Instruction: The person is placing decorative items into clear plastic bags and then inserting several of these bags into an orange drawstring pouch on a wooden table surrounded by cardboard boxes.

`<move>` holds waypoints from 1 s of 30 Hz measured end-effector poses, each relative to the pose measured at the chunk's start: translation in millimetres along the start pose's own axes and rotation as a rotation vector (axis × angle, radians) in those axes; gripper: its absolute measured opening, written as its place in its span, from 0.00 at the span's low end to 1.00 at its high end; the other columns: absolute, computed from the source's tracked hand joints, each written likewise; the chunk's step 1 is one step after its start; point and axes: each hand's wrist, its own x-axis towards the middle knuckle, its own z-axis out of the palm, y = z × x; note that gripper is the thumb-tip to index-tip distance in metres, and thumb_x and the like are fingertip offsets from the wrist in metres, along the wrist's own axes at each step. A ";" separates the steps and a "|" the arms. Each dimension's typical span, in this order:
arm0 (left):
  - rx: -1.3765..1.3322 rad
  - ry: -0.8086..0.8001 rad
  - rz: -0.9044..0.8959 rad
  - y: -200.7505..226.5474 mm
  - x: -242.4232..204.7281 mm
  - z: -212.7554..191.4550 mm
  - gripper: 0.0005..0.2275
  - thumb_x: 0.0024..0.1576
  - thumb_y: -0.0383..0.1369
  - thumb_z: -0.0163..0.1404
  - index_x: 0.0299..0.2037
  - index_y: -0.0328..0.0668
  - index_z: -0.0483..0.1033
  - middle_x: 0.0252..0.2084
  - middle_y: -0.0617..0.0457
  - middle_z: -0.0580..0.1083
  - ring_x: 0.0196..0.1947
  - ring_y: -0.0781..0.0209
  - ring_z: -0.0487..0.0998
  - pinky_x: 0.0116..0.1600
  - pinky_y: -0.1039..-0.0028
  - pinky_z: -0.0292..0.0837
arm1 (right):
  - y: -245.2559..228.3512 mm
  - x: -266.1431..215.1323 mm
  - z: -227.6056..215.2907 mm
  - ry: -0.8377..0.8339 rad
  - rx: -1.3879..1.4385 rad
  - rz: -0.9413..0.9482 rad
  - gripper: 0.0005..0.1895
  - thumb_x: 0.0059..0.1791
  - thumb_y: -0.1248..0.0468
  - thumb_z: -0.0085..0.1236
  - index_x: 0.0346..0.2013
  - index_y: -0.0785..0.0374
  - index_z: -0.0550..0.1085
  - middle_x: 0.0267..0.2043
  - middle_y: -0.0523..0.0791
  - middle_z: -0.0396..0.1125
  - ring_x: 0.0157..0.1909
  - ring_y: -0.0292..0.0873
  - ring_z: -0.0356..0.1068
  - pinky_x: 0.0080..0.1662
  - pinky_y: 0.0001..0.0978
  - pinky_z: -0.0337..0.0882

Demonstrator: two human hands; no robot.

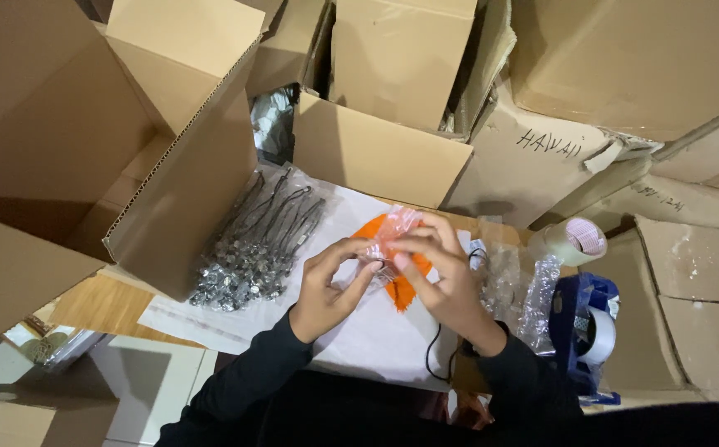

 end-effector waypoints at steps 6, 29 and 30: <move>0.008 -0.058 0.000 10.6 8.0 -3.7 0.11 0.55 0.22 0.59 0.47 0.32 0.80 0.34 0.44 0.79 0.34 0.48 0.81 0.43 0.61 0.77 | -21.6 4.6 2.5 -0.024 -0.157 -0.070 0.10 0.50 0.67 0.62 0.46 0.60 0.79 0.67 0.55 0.53 0.66 0.61 0.61 0.62 0.50 0.66; -0.183 0.141 -0.183 -52.5 -48.6 15.0 0.14 0.57 0.24 0.56 0.53 0.25 0.75 0.47 0.36 0.76 0.49 0.46 0.78 0.50 0.59 0.76 | -10.3 -25.3 65.3 0.371 -0.138 -0.124 0.03 0.48 0.75 0.59 0.36 0.68 0.76 0.39 0.50 0.78 0.42 0.53 0.80 0.44 0.36 0.77; -0.197 0.183 -0.203 -64.8 -53.9 12.7 0.10 0.57 0.21 0.55 0.49 0.26 0.78 0.42 0.38 0.79 0.45 0.50 0.80 0.47 0.62 0.78 | -2.7 -30.2 65.7 0.338 -0.051 -0.050 0.03 0.49 0.75 0.57 0.36 0.68 0.78 0.38 0.50 0.78 0.42 0.54 0.80 0.44 0.39 0.77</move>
